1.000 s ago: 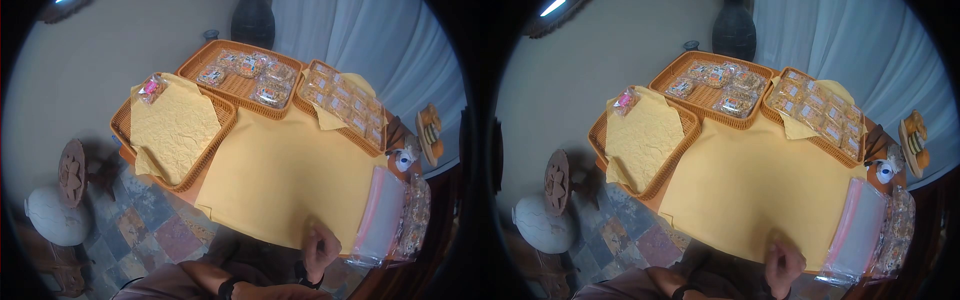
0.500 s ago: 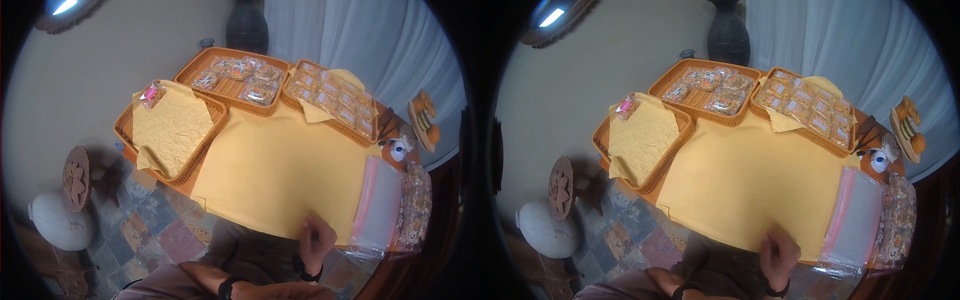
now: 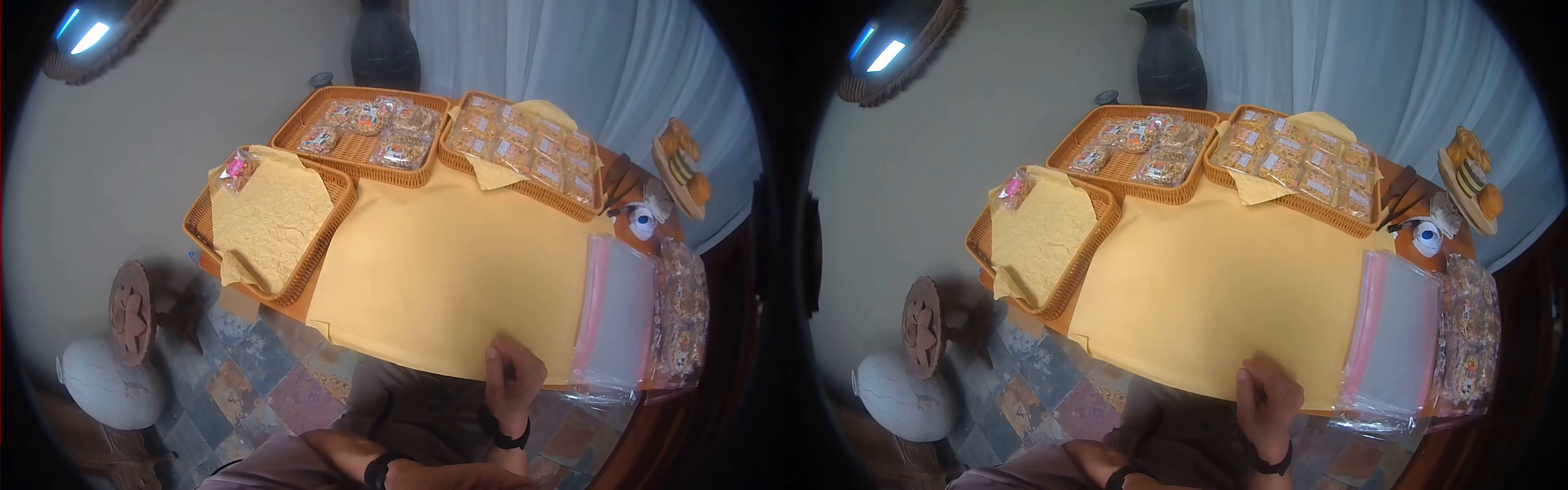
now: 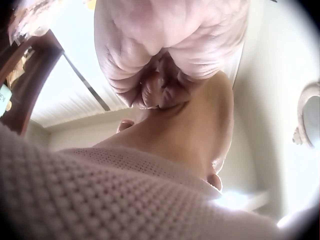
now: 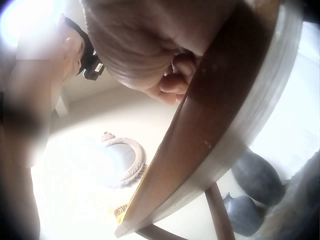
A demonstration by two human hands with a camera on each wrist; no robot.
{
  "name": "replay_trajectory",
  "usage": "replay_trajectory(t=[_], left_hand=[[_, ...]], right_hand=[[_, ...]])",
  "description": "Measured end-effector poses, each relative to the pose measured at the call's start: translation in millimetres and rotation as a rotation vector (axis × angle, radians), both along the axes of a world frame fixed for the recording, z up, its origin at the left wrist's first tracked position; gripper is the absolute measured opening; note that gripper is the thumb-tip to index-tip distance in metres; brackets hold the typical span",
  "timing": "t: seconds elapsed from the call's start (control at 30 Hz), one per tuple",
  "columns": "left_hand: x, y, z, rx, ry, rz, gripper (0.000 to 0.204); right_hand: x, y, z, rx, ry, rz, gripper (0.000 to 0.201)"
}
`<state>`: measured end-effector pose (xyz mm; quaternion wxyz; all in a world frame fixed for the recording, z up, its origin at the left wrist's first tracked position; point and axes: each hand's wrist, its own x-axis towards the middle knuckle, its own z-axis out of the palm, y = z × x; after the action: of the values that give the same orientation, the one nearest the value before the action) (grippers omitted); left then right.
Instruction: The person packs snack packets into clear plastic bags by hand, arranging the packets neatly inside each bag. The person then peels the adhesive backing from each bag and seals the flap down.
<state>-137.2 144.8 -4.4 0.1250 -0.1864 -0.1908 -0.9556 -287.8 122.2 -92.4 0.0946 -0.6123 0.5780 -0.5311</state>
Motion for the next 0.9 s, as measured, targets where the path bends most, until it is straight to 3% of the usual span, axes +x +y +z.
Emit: replay_trajectory(t=[0.9], left_hand=[[-7, 12, -13, 0.060, 0.037, 0.059, 0.019]], right_hand=[[-1, 1, 0, 0.006, -0.033, 0.016, 0.008]])
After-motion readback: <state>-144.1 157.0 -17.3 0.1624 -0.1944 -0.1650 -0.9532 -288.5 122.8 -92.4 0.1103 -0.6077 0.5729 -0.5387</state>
